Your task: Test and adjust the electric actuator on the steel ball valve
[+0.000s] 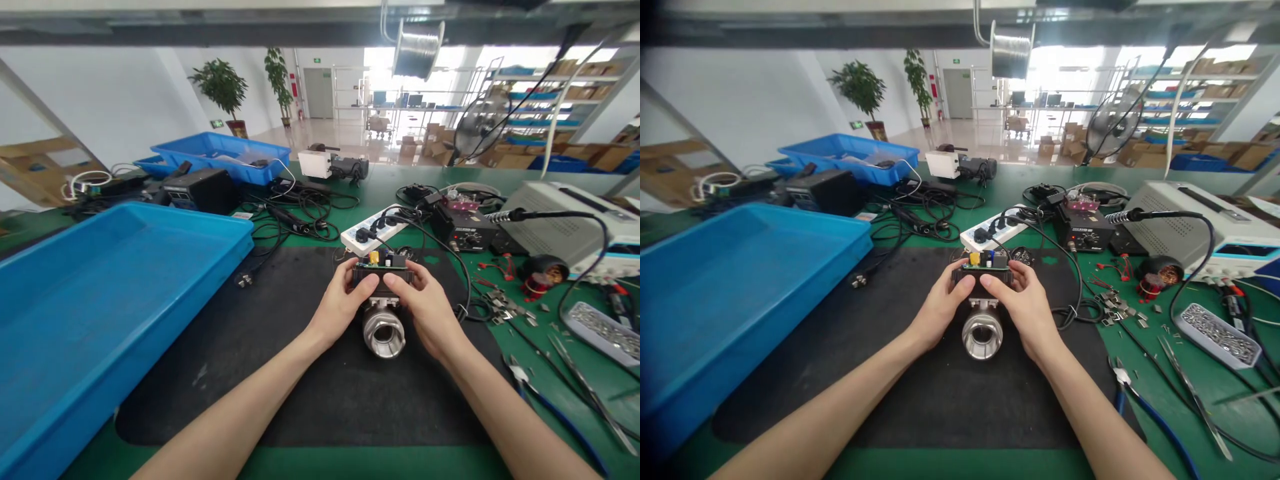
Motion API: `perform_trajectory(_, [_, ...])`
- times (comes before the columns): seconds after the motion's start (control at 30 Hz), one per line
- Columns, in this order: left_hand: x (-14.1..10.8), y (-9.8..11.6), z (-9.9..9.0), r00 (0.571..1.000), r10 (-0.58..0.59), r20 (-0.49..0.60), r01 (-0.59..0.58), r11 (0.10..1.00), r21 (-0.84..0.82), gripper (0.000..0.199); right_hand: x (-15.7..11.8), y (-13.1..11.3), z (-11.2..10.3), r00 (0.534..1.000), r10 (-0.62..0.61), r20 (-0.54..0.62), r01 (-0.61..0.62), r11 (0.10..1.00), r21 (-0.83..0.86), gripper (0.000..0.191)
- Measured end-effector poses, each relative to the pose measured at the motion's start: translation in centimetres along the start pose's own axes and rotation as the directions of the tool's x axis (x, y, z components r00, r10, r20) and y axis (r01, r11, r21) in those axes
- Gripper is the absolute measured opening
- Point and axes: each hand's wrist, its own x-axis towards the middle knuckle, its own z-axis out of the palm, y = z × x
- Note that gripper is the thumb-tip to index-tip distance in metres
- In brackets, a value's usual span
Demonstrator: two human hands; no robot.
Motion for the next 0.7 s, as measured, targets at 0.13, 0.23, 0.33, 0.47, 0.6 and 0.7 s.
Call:
perform_trajectory(0.13, [0.14, -0.16, 0.07, 1.0, 0.009, 0.0, -0.009, 0.999, -0.039, 0.063, 0.14, 0.13, -0.07, 1.0, 0.0, -0.002, 0.0, 0.999, -0.033, 0.077])
perform_trajectory(0.23, [0.27, -0.32, 0.12, 1.0, 0.014, 0.004, -0.013, 0.997, -0.072, 0.061, 0.12, 0.0, 0.07, 1.0, -0.002, 0.009, 0.002, 0.999, -0.05, 0.075])
perform_trajectory(0.33, [0.36, -0.52, 0.18, 1.0, 0.007, 0.009, -0.006, 0.996, -0.094, 0.06, 0.12, -0.16, 0.1, 0.999, -0.012, 0.053, 0.015, 0.998, -0.055, 0.064])
perform_trajectory(0.47, [0.34, -0.59, 0.24, 1.0, -0.008, 0.018, 0.01, 0.994, -0.109, 0.056, 0.08, -0.23, -0.1, 0.994, -0.021, 0.108, 0.027, 0.998, -0.059, 0.053])
perform_trajectory(0.6, [0.36, -0.63, 0.21, 1.0, -0.019, 0.012, 0.02, 0.993, -0.115, 0.055, -0.04, -0.2, -0.28, 0.991, -0.027, 0.135, 0.035, 0.998, -0.057, 0.048])
perform_trajectory(0.7, [0.45, -0.79, 0.2, 1.0, -0.022, 0.005, 0.022, 0.993, -0.114, 0.055, -0.11, -0.18, -0.31, 0.989, -0.03, 0.145, 0.038, 0.998, -0.055, 0.047])
